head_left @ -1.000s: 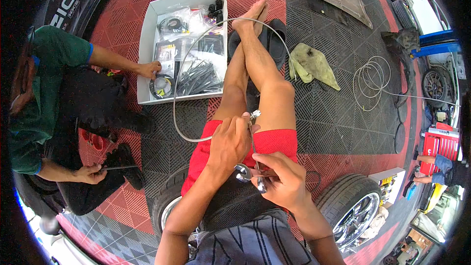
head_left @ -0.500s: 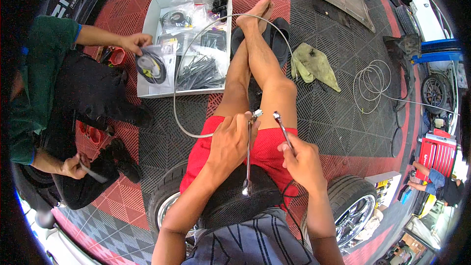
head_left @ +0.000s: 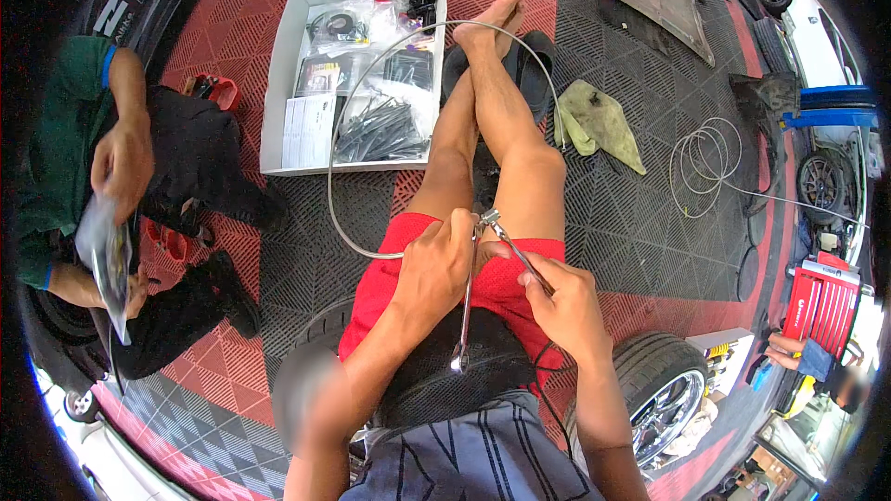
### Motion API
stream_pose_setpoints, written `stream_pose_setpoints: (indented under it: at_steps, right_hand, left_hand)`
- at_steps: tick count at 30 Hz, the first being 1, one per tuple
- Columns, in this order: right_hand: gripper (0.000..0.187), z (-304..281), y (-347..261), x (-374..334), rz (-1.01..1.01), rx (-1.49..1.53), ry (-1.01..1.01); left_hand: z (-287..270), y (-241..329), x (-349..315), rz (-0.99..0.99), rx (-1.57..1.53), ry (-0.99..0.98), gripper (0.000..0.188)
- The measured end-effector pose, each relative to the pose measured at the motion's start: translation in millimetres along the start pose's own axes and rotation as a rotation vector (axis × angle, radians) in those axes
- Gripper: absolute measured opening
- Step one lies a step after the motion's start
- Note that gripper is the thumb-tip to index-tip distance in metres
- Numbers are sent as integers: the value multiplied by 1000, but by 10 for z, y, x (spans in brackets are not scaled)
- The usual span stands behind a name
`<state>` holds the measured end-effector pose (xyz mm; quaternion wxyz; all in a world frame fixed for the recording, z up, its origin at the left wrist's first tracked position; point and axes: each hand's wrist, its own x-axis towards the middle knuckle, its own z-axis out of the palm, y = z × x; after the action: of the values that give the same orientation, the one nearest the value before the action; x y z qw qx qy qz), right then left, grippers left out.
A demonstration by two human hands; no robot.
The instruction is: Assembling high-performance brake lines using various fittings and wrenches.
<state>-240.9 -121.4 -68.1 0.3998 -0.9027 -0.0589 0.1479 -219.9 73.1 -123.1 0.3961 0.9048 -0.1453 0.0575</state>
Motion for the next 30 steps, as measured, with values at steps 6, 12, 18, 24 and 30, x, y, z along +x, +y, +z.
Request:
stream_pose_setpoints:
  at_steps: [6,12,18,24,30]
  right_hand:
    - [28,87,6,36,-52,-79,35]
    - [29,111,-20,85,-108,-82,35]
    - [31,-35,-174,76,73,52,-110]
    - [31,-17,-199,120,47,139,-113]
    - [32,-39,-177,74,27,134,-119]
  left_hand:
    - [-15,-14,7,-25,9,-17,38]
    - [-29,-26,23,-39,21,6,40]
    - [-31,-27,6,-51,37,-25,40]
    - [-2,-25,-7,-57,97,-71,39]
    - [-19,10,-23,-71,89,-97,38]
